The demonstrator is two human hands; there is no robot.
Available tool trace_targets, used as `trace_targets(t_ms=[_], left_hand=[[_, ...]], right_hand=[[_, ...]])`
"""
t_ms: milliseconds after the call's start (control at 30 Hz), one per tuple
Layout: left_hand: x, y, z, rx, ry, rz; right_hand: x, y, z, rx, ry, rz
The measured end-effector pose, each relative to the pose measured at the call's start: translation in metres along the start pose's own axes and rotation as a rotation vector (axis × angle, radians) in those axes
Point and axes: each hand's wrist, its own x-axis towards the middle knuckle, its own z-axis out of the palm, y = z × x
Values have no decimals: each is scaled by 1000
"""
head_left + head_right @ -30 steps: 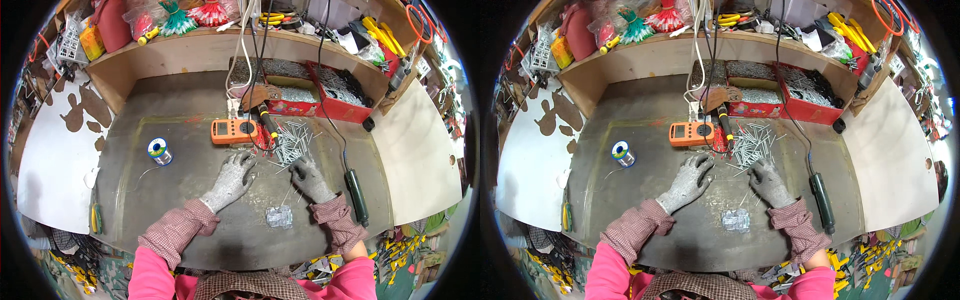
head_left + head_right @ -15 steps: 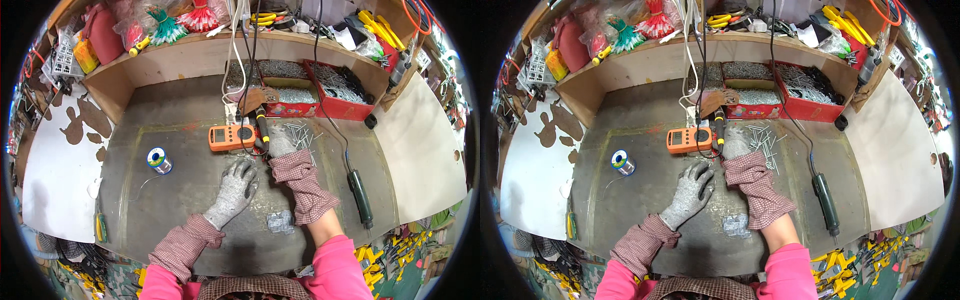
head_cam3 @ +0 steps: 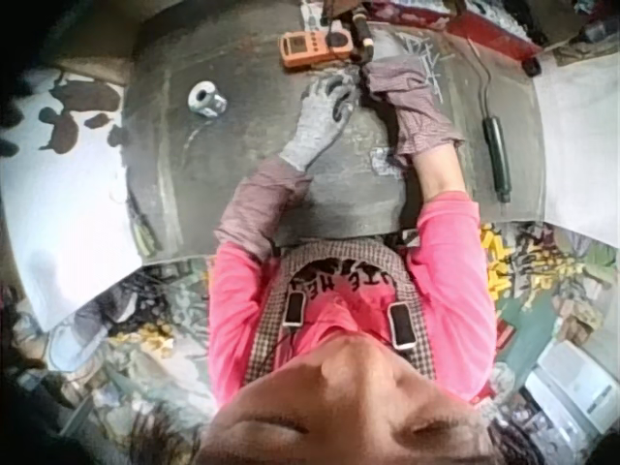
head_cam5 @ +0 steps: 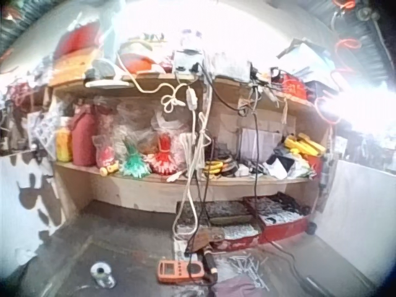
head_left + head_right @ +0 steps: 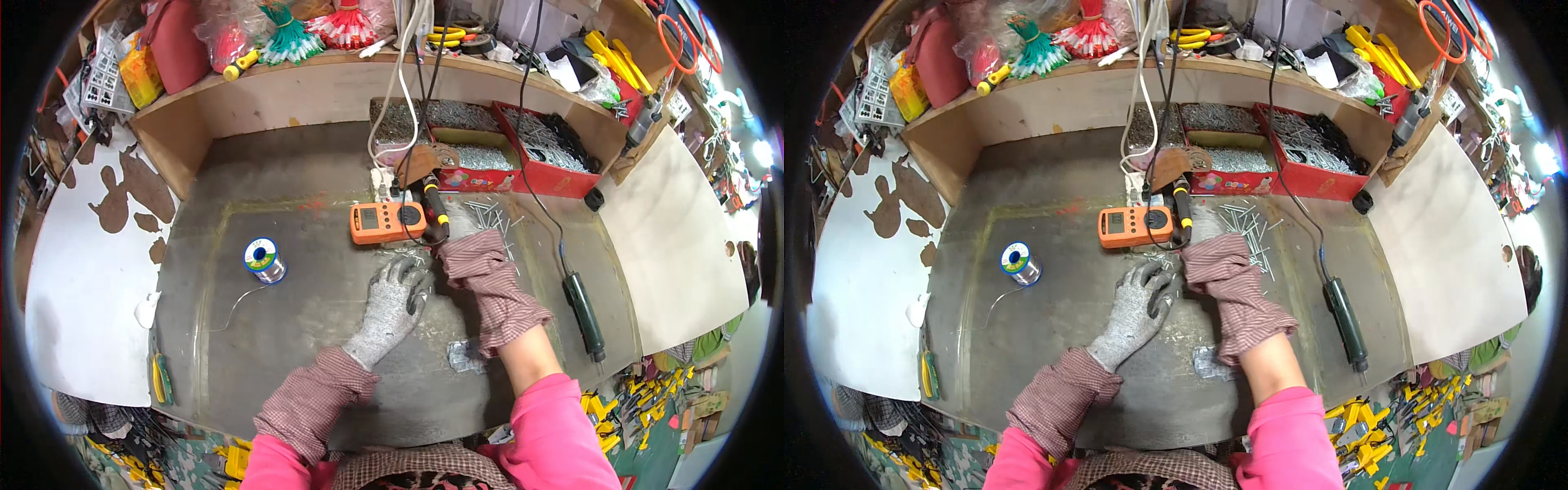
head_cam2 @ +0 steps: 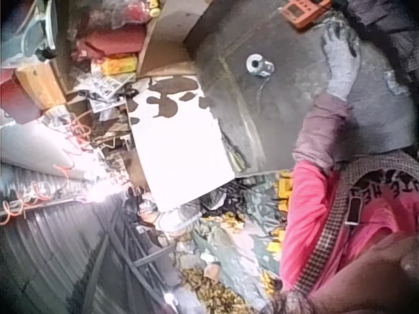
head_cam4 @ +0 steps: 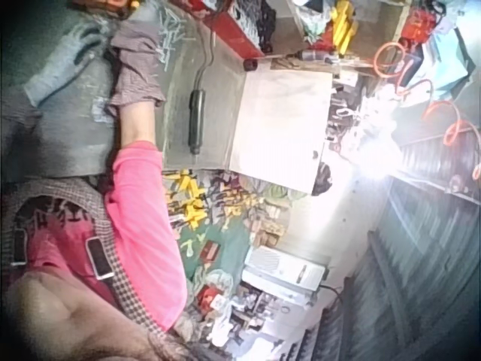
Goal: The person fastens a component to a metal plate using an electric screwdriver, sorts pins and small plastic parts on the workbench, and solders wires to electronic components using a soldering iron before twisting the wires by hand.
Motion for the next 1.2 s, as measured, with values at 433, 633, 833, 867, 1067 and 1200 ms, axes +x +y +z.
trace_targets(t_ms=[433, 633, 833, 867, 1067, 1200], left_hand=[[-19, -12, -6, 45, 9, -66], [2, 11, 8, -34, -18, 20], [-26, 29, -10, -844, -64, -403], [-27, 43, -2, -858, -77, -410], [-22, 80, 29, -2200, -8, -858], [-26, 78, 39, -2224, 86, -836]], right_hand=[[-7, -38, -33, -282, -182, 133], [-22, 131, 29, 73, 356, 239], [-97, -12, -55, 1328, 341, 683], [-116, -22, -47, 1315, 346, 701], [-173, -52, -36, 1217, 342, 466], [-186, -59, -39, 1183, 302, 421]])
